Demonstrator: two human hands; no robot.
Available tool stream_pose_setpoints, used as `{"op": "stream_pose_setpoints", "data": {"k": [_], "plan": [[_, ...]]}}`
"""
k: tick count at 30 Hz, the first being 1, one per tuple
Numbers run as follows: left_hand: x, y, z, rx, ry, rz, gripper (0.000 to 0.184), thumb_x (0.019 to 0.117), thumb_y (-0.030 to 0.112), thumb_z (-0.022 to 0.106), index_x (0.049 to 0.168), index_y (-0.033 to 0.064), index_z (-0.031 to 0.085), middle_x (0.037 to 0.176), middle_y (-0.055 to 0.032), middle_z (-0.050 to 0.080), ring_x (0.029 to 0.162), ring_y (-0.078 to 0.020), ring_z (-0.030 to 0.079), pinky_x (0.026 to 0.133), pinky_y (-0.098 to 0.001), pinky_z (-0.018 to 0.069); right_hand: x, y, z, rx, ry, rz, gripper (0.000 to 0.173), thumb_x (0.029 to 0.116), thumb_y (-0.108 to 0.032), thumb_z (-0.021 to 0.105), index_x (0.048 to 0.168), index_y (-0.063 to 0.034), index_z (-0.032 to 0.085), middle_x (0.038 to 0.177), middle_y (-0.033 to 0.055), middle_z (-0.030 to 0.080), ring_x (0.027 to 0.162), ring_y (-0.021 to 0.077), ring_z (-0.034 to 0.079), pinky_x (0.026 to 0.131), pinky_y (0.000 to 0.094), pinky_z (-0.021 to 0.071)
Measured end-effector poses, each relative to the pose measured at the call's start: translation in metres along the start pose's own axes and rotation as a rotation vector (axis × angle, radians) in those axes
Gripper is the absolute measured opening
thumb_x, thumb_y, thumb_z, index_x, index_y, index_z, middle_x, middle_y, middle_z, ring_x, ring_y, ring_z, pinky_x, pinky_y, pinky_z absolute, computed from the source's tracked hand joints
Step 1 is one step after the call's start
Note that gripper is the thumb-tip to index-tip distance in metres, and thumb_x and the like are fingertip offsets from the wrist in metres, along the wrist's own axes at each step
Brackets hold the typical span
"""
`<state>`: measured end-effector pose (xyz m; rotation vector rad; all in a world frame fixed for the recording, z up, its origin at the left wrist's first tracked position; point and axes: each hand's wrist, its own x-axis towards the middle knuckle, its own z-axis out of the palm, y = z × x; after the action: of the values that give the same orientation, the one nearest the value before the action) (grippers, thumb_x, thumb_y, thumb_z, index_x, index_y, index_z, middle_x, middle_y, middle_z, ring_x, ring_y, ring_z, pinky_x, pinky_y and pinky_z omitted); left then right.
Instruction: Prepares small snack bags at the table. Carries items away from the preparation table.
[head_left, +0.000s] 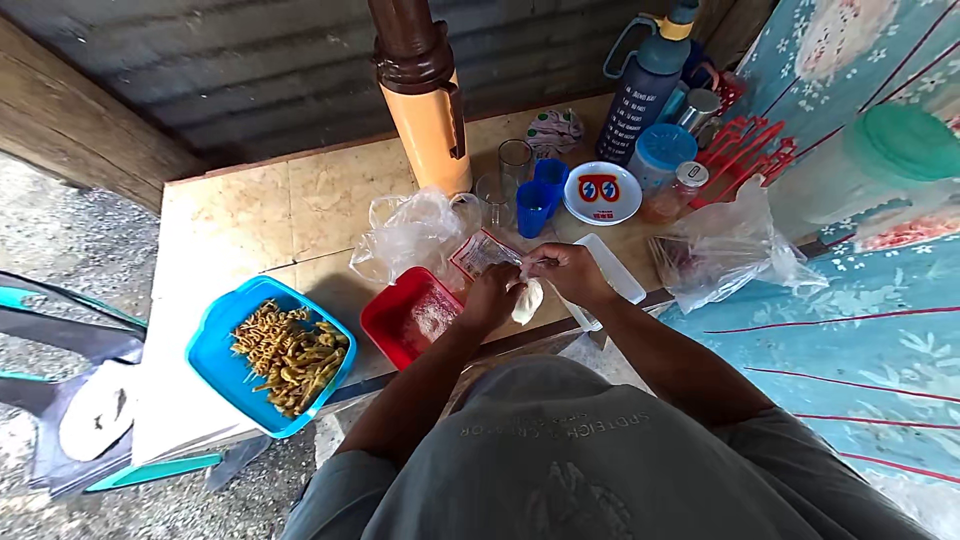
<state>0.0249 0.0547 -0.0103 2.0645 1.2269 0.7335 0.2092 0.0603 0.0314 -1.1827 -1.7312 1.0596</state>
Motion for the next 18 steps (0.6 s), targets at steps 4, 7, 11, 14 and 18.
{"op": "stream_pose_setpoints", "data": {"k": [4, 7, 11, 14, 18], "plan": [[-0.009, 0.008, 0.001, -0.011, 0.181, 0.033, 0.016, 0.0933, 0.010, 0.072, 0.102, -0.0034, 0.074, 0.105, -0.0181, 0.072, 0.103, -0.0332, 0.068, 0.095, -0.0520, 0.0525, -0.004, 0.003, -0.004, 0.093, 0.050, -0.159, 0.013, 0.0918, 0.004, 0.069, 0.104, 0.0039, 0.074, 0.103, 0.0095, 0.074, 0.093, 0.0083, 0.071, 0.088, 0.0257, 0.0599], [-0.025, -0.005, 0.014, 0.016, 0.034, -0.180, 0.019, 0.0940, 0.011, 0.071, 0.104, -0.0044, 0.071, 0.107, -0.0209, 0.071, 0.104, -0.0349, 0.068, 0.095, -0.0542, 0.0537, -0.013, 0.017, 0.008, -0.098, -0.104, -0.062, 0.010, 0.0924, -0.001, 0.072, 0.102, 0.0014, 0.077, 0.102, 0.0140, 0.074, 0.092, 0.0192, 0.071, 0.087, 0.0384, 0.0595], [-0.042, 0.021, 0.007, -0.011, 0.038, -0.131, 0.025, 0.0948, 0.018, 0.071, 0.103, -0.0059, 0.072, 0.098, -0.0190, 0.073, 0.096, -0.0328, 0.071, 0.092, -0.0521, 0.0550, -0.020, 0.002, 0.008, 0.004, -0.080, -0.085, 0.010, 0.0939, 0.000, 0.069, 0.100, 0.0035, 0.076, 0.096, 0.0102, 0.075, 0.084, 0.0099, 0.070, 0.081, 0.0288, 0.0604], [-0.022, -0.003, 0.015, -0.042, -0.089, -0.341, 0.023, 0.0980, 0.015, 0.068, 0.108, -0.0060, 0.069, 0.101, -0.0225, 0.071, 0.096, -0.0353, 0.070, 0.091, -0.0547, 0.0541, -0.001, 0.026, 0.011, -0.127, -0.120, 0.087, 0.022, 0.1004, -0.009, 0.064, 0.118, -0.0004, 0.072, 0.103, 0.0138, 0.075, 0.090, 0.0200, 0.072, 0.088, 0.0414, 0.0581], [0.005, -0.021, 0.015, -0.123, -0.044, -0.505, 0.026, 0.0994, 0.021, 0.069, 0.108, -0.0031, 0.069, 0.104, -0.0203, 0.070, 0.097, -0.0316, 0.068, 0.092, -0.0532, 0.0526, 0.004, 0.047, 0.008, -0.255, 0.021, 0.102, 0.039, 0.1009, -0.015, 0.067, 0.137, -0.0009, 0.059, 0.128, 0.0193, 0.068, 0.100, 0.0289, 0.072, 0.087, 0.0458, 0.0601]]}}
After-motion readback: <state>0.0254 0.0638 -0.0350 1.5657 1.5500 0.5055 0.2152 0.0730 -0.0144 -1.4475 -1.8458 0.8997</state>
